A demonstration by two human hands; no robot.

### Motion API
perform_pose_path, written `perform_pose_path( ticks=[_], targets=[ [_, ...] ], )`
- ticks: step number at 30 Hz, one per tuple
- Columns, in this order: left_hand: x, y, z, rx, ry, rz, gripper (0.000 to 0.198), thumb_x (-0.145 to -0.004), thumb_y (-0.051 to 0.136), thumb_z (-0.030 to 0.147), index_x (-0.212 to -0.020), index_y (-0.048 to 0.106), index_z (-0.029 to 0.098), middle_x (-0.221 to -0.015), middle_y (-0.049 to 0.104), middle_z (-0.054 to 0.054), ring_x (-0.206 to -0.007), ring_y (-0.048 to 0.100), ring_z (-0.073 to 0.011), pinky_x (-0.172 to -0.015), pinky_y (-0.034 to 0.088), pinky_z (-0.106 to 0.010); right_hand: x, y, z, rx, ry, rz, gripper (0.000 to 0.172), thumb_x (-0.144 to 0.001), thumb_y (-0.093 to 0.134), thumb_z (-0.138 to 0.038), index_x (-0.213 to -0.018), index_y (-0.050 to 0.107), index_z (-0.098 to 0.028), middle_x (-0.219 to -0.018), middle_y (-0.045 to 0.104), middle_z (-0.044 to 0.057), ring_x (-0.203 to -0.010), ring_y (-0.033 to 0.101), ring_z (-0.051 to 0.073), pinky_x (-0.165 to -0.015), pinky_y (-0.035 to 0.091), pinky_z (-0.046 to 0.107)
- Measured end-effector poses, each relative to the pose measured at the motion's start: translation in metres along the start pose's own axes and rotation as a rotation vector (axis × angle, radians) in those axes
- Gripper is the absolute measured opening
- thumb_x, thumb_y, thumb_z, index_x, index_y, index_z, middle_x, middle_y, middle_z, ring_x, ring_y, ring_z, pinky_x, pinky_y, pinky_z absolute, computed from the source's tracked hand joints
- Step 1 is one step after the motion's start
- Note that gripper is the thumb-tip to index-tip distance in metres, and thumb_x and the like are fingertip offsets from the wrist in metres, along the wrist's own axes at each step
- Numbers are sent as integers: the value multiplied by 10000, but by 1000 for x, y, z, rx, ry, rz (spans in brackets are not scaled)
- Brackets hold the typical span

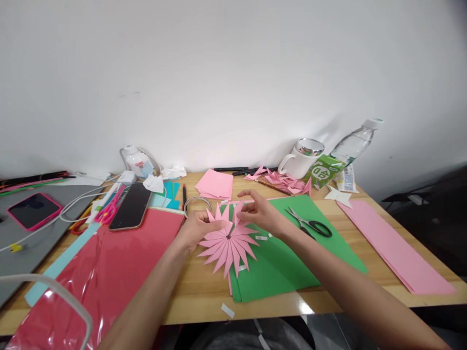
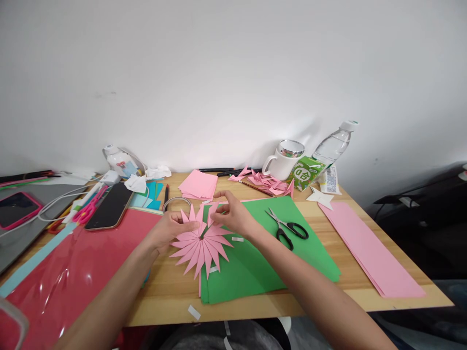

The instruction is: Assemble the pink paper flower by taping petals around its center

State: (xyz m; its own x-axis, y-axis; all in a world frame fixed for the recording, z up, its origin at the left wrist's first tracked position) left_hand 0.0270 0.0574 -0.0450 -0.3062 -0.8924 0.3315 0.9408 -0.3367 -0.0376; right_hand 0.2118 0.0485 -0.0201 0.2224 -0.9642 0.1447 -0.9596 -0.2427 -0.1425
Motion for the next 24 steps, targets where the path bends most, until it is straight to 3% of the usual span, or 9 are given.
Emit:
perform_pose_path(
  ticks=[8, 13, 18, 24],
  targets=[
    [8, 6, 14, 19, -21, 3, 410, -472, 811, 366, -487, 474, 133, -422, 412, 66, -379, 306, -26, -379, 179, -185, -1, 3, 1, 118, -1, -50, 236, -677, 612, -203, -893, 520, -181, -677, 608, -17, -585, 598, 123, -542, 457, 229],
    [10, 8, 17, 34, -35, -19, 375, -456, 814, 346, -467, 508, 130, -403, 427, 64, -380, 338, -38, -381, 212, -187, 1, 5, -7, 218, -66, -174, 102, -718, 564, -218, -791, 594, -154, -675, 614, 0, -619, 592, 128, -546, 441, 221],
    [7, 6, 12, 17, -2, -25, 356, -472, 807, 338, -481, 524, 122, -441, 470, 49, -411, 376, -46, -402, 250, -185, 2, 5, -14, 213, -13, -238, 101, -771, 510, -234, -747, 570, -156, -718, 617, 16, -678, 642, 166, -635, 498, 282],
    [8, 6, 12, -12, -29, -42, 357, -491, 798, 348, -501, 524, 119, -437, 466, 49, -401, 349, -38, -388, 234, -177, 1, 3, -17, 241, -36, -278, 83, -754, 545, -236, -714, 558, -165, -657, 605, -1, -632, 628, 149, -583, 488, 257]
  ],
)
Point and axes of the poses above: each hand's wrist, its own x-axis away from the middle knuckle, its own y-axis out of the palm, z = x × y, the point moved 3 cm from there along -x, towards the middle knuckle
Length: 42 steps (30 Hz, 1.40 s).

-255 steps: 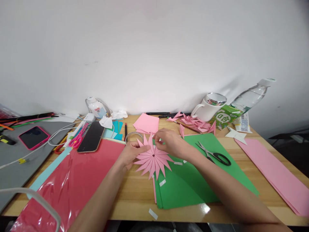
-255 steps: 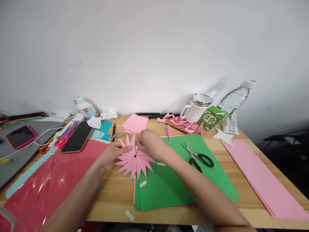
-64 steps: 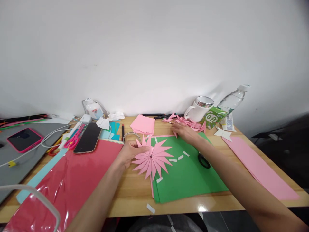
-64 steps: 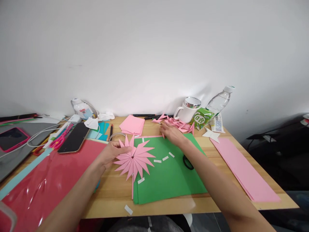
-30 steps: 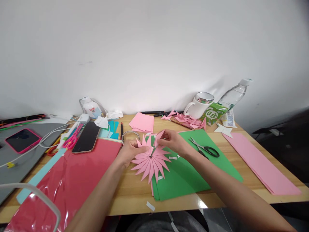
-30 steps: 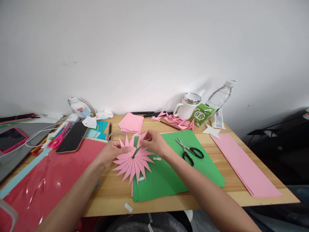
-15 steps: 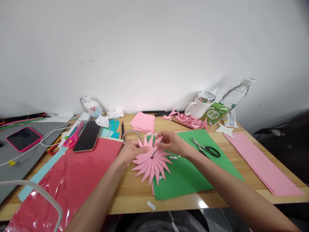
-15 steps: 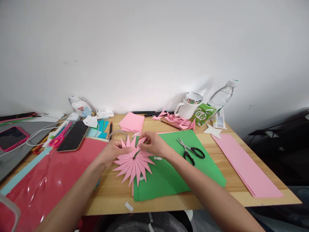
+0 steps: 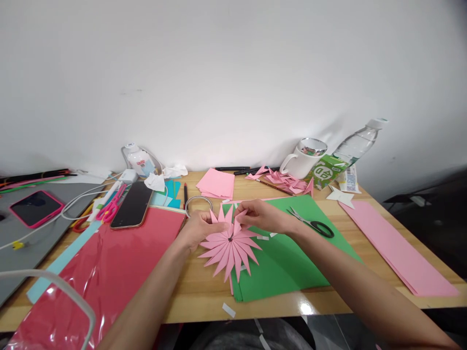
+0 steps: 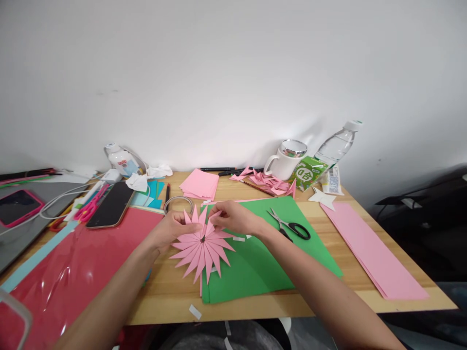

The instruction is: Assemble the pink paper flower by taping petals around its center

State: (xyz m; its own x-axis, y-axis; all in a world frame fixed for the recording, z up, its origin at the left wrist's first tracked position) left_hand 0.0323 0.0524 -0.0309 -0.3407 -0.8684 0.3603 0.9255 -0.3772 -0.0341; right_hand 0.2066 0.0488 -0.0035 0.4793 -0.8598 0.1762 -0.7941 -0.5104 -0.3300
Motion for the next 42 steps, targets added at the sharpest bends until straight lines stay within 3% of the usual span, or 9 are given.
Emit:
perform_pose_path(
  ticks=[8, 14, 19, 25, 42],
  targets=[
    [1, 1, 0, 43, -35, -21, 315, -484, 807, 330, -551, 592, 110, -529, 600, -10, -472, 498, -92, -414, 333, -187, -3, 1, 7, -87, 5, -4, 159, -728, 622, -288, -798, 558, -160, -624, 629, -5, -601, 634, 140, -581, 495, 251],
    [2, 1, 2, 67, -41, -29, 297, -496, 808, 320, -569, 610, 111, -494, 580, 6, -442, 464, -73, -393, 305, -177, -5, 4, 13, -247, 10, -8, 308, -667, 687, -414, -771, 576, -147, -654, 647, 11, -611, 644, 154, -625, 525, 293],
    [3, 3, 4, 84, -28, -19, 333, -484, 811, 316, -474, 539, 124, -392, 453, 60, -389, 381, -47, -376, 259, -175, -4, 5, 13, -222, -14, -18, 319, -679, 676, -427, -778, 575, -141, -672, 646, 15, -618, 651, 161, -640, 528, 308],
    [3, 3, 4, 77, -43, -13, 315, -469, 810, 340, -540, 605, 113, -478, 561, 14, -421, 442, -69, -385, 282, -184, -5, 7, 17, -266, 1, -21, 372, -621, 734, -395, -840, 569, -144, -715, 674, 34, -656, 660, 174, -651, 526, 312],
    [4, 2, 5, 62, -37, 5, 358, -472, 810, 334, -475, 519, 126, -428, 484, 51, -400, 386, -48, -387, 263, -180, -5, 10, 18, -266, 76, 17, 358, -628, 727, -387, -819, 529, -157, -644, 672, 7, -629, 679, 198, -625, 516, 314]
  ],
)
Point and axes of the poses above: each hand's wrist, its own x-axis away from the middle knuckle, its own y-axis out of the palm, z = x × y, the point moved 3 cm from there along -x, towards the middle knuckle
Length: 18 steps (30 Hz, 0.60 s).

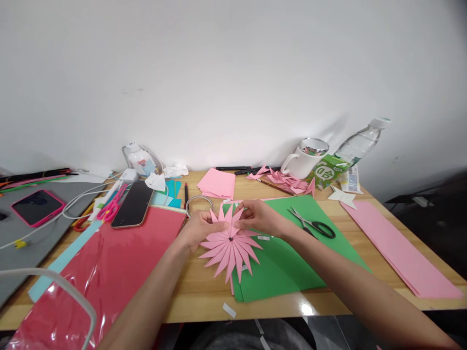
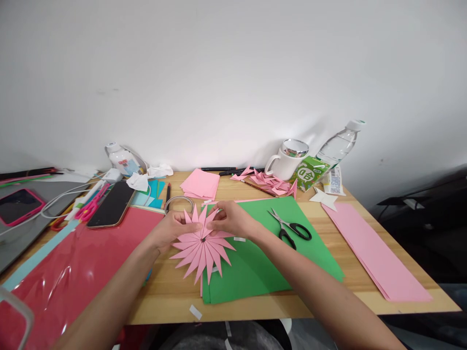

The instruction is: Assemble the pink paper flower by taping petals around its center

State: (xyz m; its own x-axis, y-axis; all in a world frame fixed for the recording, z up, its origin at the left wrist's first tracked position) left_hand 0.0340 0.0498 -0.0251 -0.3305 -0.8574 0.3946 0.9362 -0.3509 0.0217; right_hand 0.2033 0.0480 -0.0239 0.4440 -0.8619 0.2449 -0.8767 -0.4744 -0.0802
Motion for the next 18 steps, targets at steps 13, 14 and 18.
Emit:
perform_pose_path(
  ticks=[13, 14, 18],
  targets=[
    [-1, 0, -1, 15, -2, -26, 321, -492, 807, 331, -532, 575, 112, -447, 528, 37, -412, 430, -56, -397, 288, -177, 3, 3, 0, 3, -16, 19, 438, -618, 743, -326, -934, 472, -190, -651, 633, -22, -623, 653, 172, -566, 465, 258],
    [-1, 0, -1, 17, -5, -20, 322, -492, 808, 329, -530, 573, 113, -442, 527, 39, -407, 427, -54, -395, 287, -175, 4, 4, 0, 13, -27, 22, 475, -598, 758, -315, -951, 463, -195, -660, 629, -22, -624, 643, 166, -556, 459, 251],
    [-1, -1, -2, 20, -17, 18, 322, -481, 815, 319, -523, 570, 114, -421, 515, 43, -388, 404, -47, -386, 279, -174, 3, 6, 2, 52, -58, 64, 514, -558, 780, -303, -931, 440, -205, -648, 607, -25, -611, 611, 155, -532, 447, 242]
  ],
)
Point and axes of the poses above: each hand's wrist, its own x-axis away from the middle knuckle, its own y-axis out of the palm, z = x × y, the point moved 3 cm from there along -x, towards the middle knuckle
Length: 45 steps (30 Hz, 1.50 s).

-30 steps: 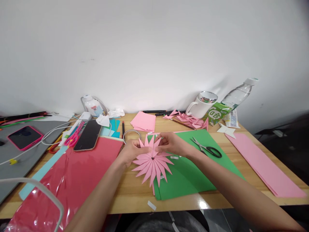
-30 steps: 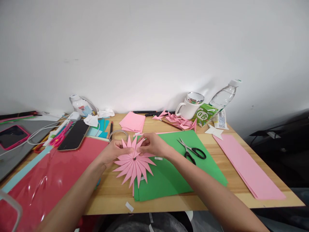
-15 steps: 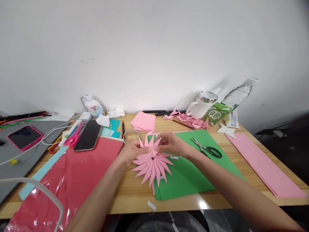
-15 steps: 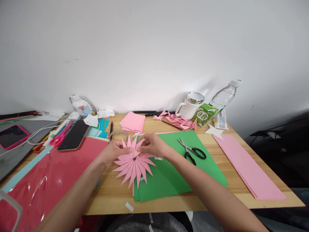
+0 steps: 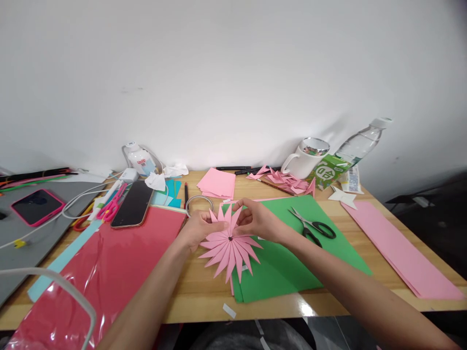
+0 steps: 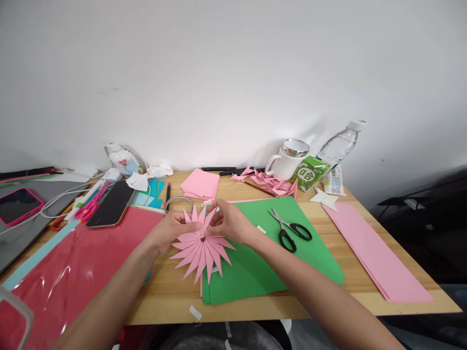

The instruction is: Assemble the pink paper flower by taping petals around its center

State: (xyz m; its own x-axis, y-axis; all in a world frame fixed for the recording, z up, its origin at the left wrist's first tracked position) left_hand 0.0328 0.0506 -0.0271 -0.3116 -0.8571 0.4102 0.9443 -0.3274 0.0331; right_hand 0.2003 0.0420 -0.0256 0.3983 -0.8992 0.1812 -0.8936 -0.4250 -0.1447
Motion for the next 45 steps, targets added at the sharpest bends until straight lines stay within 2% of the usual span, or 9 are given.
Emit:
perform_pose_path(
  ticks=[9, 14, 20, 25, 33, 37, 40, 43, 45],
  targets=[
    [0, 0, -1, -14, 3, -6, 327, -484, 809, 346, -569, 612, 99, -487, 570, 9, -431, 463, -72, -402, 317, -184, -4, 0, 3, -46, 59, -14, 489, -547, 780, -328, -879, 444, -202, -624, 624, -26, -581, 605, 148, -506, 415, 224],
    [-1, 0, -1, -15, 16, -5, 321, -480, 814, 329, -539, 593, 104, -447, 534, 31, -420, 444, -59, -399, 304, -174, -5, 0, 4, -67, 82, -20, 472, -560, 767, -319, -879, 441, -197, -621, 638, -21, -566, 601, 142, -491, 397, 210],
    [-1, -1, -2, -12, 6, 10, 331, -476, 813, 338, -531, 580, 108, -444, 534, 29, -400, 422, -54, -378, 276, -175, -3, 1, 3, -3, 12, 25, 441, -597, 729, -262, -905, 417, -209, -623, 619, -29, -571, 590, 141, -487, 395, 212],
    [-1, -1, -3, 4, 20, 37, 329, -462, 817, 321, -516, 570, 110, -432, 521, 34, -394, 413, -52, -376, 274, -175, -1, 2, -2, 17, 37, 37, 450, -596, 704, -183, -924, 398, -215, -611, 605, -47, -558, 567, 125, -486, 389, 205],
    [1, 2, 0, -6, 29, 27, 291, -464, 813, 282, -527, 588, 109, -429, 524, 39, -384, 404, -48, -372, 270, -173, 0, 5, -7, 123, 57, 38, 420, -625, 673, -201, -944, 400, -206, -604, 579, -56, -545, 541, 116, -487, 372, 209],
    [1, 1, 0, -10, 38, 33, 295, -469, 810, 281, -512, 571, 114, -429, 524, 34, -380, 409, -53, -370, 269, -177, -3, 7, -6, 144, 21, -13, 518, -597, 719, -250, -993, 387, -207, -609, 552, -67, -544, 515, 108, -478, 355, 204],
    [2, 1, 0, 7, 38, 22, 301, -490, 801, 301, -516, 563, 119, -435, 521, 31, -382, 405, -56, -373, 265, -182, -4, 7, -5, 118, 55, 45, 580, -580, 743, -306, -1024, 385, -202, -591, 551, -68, -524, 509, 108, -464, 344, 203],
    [3, 0, 2, 7, 53, 35, 342, -492, 801, 307, -466, 512, 127, -392, 449, 60, -354, 334, -31, -367, 216, -180, -6, 6, -4, 97, 105, 127, 579, -528, 775, -310, -980, 438, -183, -546, 559, -63, -486, 503, 108, -445, 330, 203],
    [4, 1, 3, 0, 56, 21, 360, -499, 797, 321, -447, 498, 129, -380, 426, 65, -349, 312, -26, -367, 200, -183, -9, 6, -3, 83, 122, 110, 513, -492, 793, -314, -890, 509, -162, -520, 564, -50, -456, 479, 97, -425, 300, 201]
  ],
)
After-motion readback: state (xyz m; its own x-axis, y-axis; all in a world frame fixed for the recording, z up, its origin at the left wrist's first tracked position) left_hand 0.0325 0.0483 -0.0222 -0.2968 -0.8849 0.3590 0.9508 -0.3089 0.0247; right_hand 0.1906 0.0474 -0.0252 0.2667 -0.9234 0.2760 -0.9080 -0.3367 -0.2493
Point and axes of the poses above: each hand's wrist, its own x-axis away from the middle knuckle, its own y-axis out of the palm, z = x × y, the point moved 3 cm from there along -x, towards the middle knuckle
